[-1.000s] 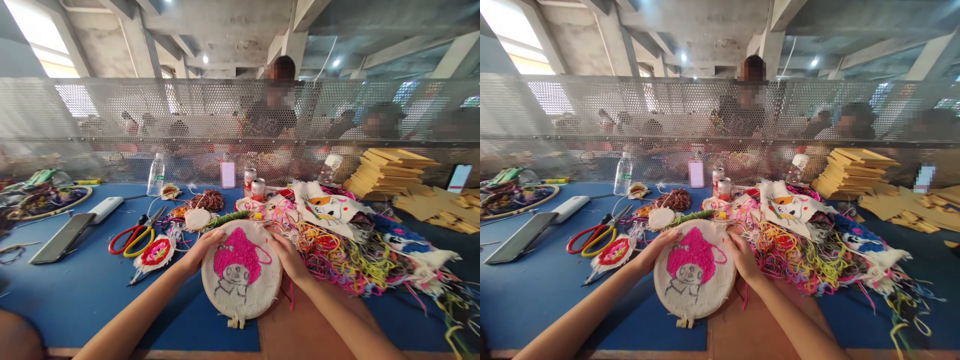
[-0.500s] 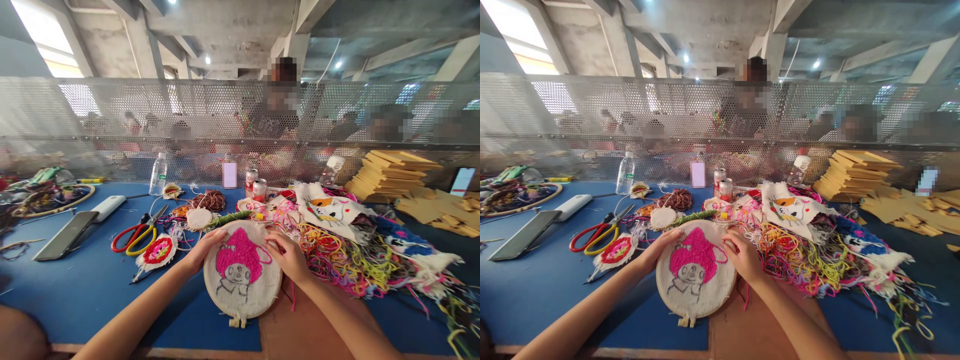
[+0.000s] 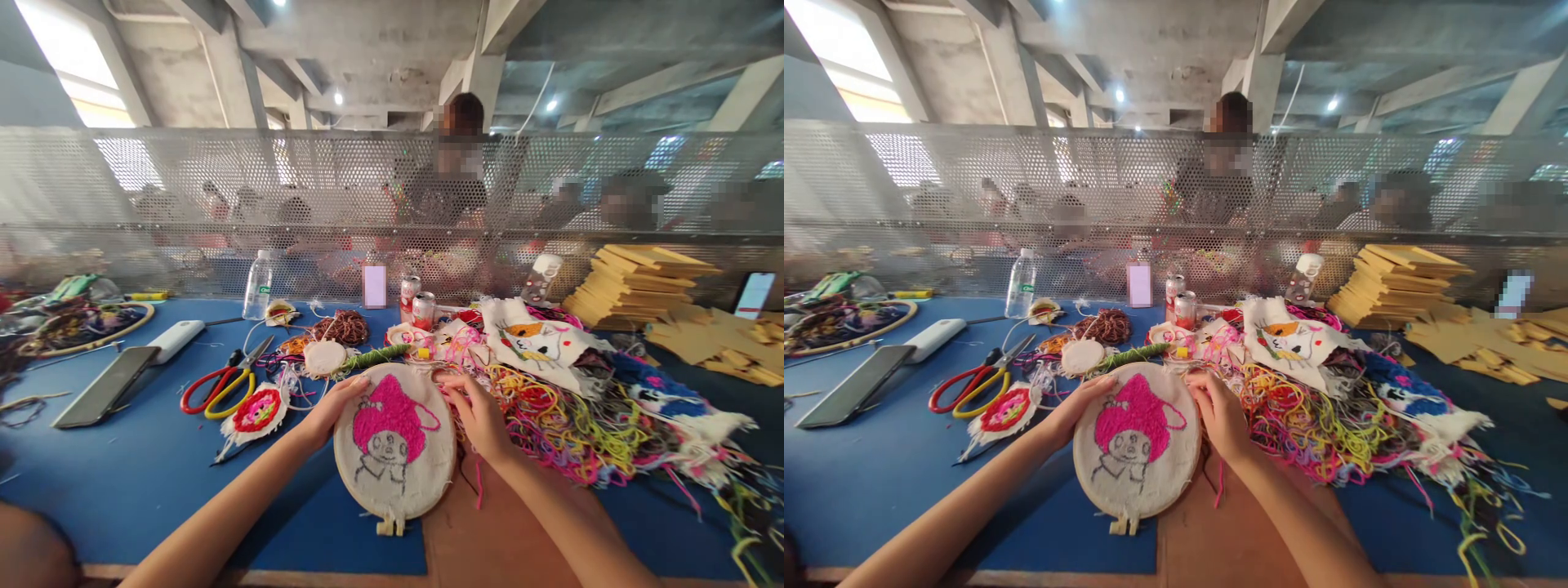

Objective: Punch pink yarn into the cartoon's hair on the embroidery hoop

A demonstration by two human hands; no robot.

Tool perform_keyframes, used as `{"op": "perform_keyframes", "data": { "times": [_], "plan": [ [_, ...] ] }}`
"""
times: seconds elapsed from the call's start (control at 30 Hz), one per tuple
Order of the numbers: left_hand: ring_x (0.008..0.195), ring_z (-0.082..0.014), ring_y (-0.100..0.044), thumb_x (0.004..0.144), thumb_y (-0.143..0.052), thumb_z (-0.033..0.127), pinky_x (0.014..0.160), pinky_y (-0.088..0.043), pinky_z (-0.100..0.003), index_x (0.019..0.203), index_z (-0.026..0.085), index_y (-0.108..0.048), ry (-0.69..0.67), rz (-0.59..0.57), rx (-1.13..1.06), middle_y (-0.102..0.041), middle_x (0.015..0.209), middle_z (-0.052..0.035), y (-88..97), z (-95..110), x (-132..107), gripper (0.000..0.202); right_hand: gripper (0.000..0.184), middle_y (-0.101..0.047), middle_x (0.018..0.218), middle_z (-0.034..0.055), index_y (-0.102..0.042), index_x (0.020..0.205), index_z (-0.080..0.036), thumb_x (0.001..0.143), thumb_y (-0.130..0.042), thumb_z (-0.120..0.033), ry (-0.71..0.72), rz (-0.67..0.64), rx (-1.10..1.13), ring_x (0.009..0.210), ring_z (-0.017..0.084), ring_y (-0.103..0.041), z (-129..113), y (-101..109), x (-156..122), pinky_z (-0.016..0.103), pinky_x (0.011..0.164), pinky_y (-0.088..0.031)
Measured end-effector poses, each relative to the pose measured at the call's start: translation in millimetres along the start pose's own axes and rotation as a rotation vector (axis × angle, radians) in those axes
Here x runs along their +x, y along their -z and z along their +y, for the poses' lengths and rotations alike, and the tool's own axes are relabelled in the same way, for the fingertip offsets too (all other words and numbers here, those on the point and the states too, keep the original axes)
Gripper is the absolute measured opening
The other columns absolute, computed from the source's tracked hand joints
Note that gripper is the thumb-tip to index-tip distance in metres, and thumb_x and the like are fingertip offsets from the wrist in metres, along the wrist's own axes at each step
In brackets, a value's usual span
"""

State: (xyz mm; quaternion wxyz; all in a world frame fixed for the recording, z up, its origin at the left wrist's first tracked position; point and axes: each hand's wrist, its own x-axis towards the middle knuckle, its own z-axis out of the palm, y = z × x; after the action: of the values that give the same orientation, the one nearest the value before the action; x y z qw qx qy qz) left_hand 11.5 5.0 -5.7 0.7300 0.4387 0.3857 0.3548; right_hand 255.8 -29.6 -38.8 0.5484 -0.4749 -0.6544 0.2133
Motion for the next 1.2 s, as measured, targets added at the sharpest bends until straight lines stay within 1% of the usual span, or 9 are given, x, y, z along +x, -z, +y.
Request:
{"op": "perform_keyframes", "data": {
  "times": [0.1,0.27,0.4,0.53,0.7,0.87,1.03,1.1,1.2],
  "plan": [
    [0.066,-0.0205,-0.066,0.074,-0.065,0.038,0.066,-0.051,-0.029,0.106,0.012,-0.061,0.038,0.032,0.010,-0.071,0.087,-0.0107,1.2,-1.5,1.7,0.041,0.014,-0.066,0.083,0.0042,-0.058,0.079,-0.026,0.083,-0.053,-0.038,-0.085,0.016,0.047,0.081,0.024,-0.062,0.4,3.2,1.9,0.037,0.077,-0.047],
    [0.064,-0.0189,-0.065,0.073,-0.066,0.035,0.062,-0.051,-0.027,0.102,0.013,-0.062,0.082,0.088,0.028,-0.071,0.086,-0.0092,3.3,-2.3,3.4,0.037,0.018,-0.066,0.079,0.0048,-0.058,0.075,-0.024,0.078,-0.059,-0.042,-0.157,0.054,0.137,0.075,0.023,-0.062,7.7,10.8,10.0,0.037,0.073,-0.047],
    [0.061,-0.0176,-0.064,0.072,-0.067,0.035,0.061,-0.051,-0.026,0.097,0.013,-0.063,0.093,0.109,0.036,-0.071,0.081,-0.0080,2.9,-1.3,3.3,0.033,0.023,-0.066,0.072,0.0052,-0.057,0.073,-0.022,0.071,-0.065,-0.043,-0.221,0.144,0.184,0.069,0.023,-0.061,18.7,28.0,22.3,0.037,0.070,-0.047],
    [0.061,-0.0171,-0.064,0.072,-0.067,0.034,0.059,-0.051,-0.025,0.096,0.012,-0.063,0.092,0.123,0.048,-0.071,0.082,-0.0084,1.4,0.0,2.5,0.032,0.031,-0.064,0.063,0.0029,-0.053,0.070,-0.021,0.063,-0.072,-0.044,-0.256,0.200,0.100,0.062,0.021,-0.060,28.5,47.7,32.2,0.034,0.064,-0.046],
    [0.064,-0.0178,-0.065,0.074,-0.066,0.034,0.060,-0.052,-0.025,0.100,0.012,-0.063,0.101,0.119,0.054,-0.071,0.084,-0.0084,2.3,-0.7,3.2,0.034,0.035,-0.061,0.057,0.0010,-0.050,0.068,-0.021,0.062,-0.069,-0.049,-0.184,0.210,-0.130,0.054,0.018,-0.057,34.7,59.9,35.5,0.030,0.057,-0.043],
    [0.061,-0.0170,-0.064,0.075,-0.064,0.033,0.058,-0.051,-0.025,0.100,0.012,-0.063,0.106,0.131,0.072,-0.071,0.084,-0.0081,2.8,-0.9,3.6,0.032,0.024,-0.066,0.059,0.0023,-0.058,0.070,-0.021,0.067,-0.063,-0.044,-0.155,0.133,-0.372,0.057,0.021,-0.062,43.4,61.9,34.9,0.032,0.061,-0.046],
    [0.065,-0.0179,-0.065,0.078,-0.062,0.032,0.060,-0.052,-0.026,0.103,0.014,-0.062,0.121,0.137,0.083,-0.071,0.085,-0.0075,2.8,-0.7,4.2,0.031,0.024,-0.072,0.081,0.0076,-0.066,0.086,-0.020,0.076,-0.047,-0.032,-0.118,0.027,-0.345,0.078,0.025,-0.067,50.6,60.8,35.1,0.034,0.069,-0.050],
    [0.065,-0.0177,-0.065,0.079,-0.061,0.032,0.061,-0.052,-0.026,0.104,0.014,-0.061,0.122,0.143,0.089,-0.071,0.086,-0.0075,3.5,-1.5,4.9,0.032,0.023,-0.072,0.081,0.0076,-0.065,0.086,-0.020,0.075,-0.047,-0.030,-0.135,0.009,-0.332,0.079,0.025,-0.067,50.0,61.0,35.2,0.034,0.071,-0.050],
    [0.066,-0.0173,-0.065,0.079,-0.061,0.033,0.061,-0.052,-0.025,0.105,0.013,-0.062,0.124,0.135,0.098,-0.071,0.086,-0.0077,4.8,-2.8,5.6,0.033,0.015,-0.071,0.072,0.0052,-0.062,0.078,-0.020,0.070,-0.055,-0.031,-0.197,-0.012,-0.331,0.070,0.023,-0.067,44.9,61.9,34.8,0.032,0.067,-0.048]
  ]
}}
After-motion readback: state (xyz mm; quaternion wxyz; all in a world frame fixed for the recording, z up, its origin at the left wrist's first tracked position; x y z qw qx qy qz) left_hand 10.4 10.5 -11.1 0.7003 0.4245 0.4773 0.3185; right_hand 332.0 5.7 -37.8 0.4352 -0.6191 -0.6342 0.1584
